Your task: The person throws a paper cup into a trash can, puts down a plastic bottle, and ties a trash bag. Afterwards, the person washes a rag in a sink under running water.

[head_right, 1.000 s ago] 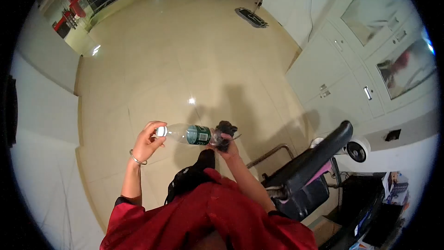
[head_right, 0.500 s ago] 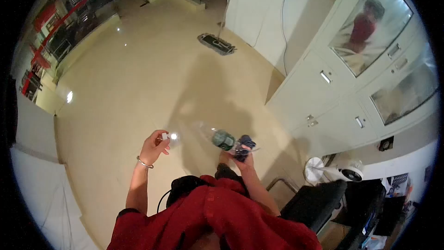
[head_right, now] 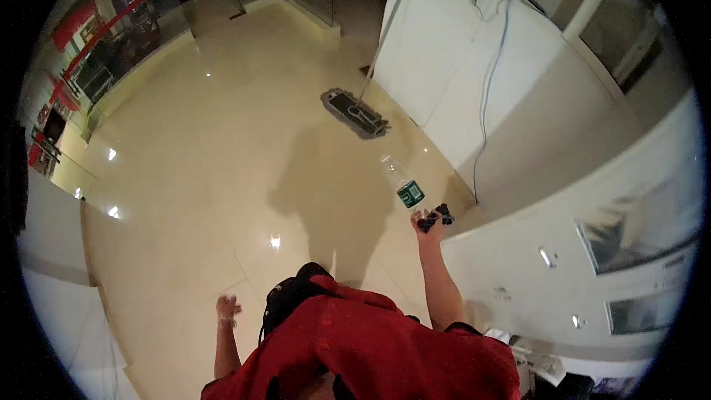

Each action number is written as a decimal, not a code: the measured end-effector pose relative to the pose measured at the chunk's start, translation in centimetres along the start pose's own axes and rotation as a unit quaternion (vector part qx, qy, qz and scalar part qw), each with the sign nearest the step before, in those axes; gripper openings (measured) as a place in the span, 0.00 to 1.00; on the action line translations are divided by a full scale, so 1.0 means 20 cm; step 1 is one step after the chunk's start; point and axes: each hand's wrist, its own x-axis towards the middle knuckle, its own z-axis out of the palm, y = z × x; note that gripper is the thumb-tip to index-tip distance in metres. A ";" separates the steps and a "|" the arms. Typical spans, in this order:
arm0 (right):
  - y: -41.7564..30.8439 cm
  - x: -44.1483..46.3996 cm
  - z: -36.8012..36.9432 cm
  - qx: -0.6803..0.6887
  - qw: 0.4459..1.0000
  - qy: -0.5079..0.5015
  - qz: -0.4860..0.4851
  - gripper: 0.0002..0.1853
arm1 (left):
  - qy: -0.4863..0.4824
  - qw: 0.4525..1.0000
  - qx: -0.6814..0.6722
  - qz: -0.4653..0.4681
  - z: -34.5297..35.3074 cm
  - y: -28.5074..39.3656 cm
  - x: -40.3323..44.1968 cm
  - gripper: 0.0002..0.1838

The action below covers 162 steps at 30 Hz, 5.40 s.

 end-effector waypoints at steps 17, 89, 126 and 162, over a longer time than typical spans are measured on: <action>0.10 1.93 1.49 -0.256 0.892 0.107 -0.356 0.21 | 0.096 0.993 -0.062 -0.024 0.80 0.97 0.86 0.13; 2.87 -2.65 0.38 -0.318 -0.229 -0.595 0.702 0.24 | 0.652 0.377 -0.657 -0.031 0.23 0.45 -1.34 0.16; 2.59 -6.51 -3.28 -0.457 -0.458 -0.174 0.742 0.18 | 0.907 0.334 -0.047 -0.251 -2.42 -2.03 -4.01 0.16; 2.82 -9.62 -5.85 -0.499 -0.050 -0.170 0.848 0.19 | 0.709 0.192 -0.316 -0.600 -3.38 -6.11 -6.30 0.14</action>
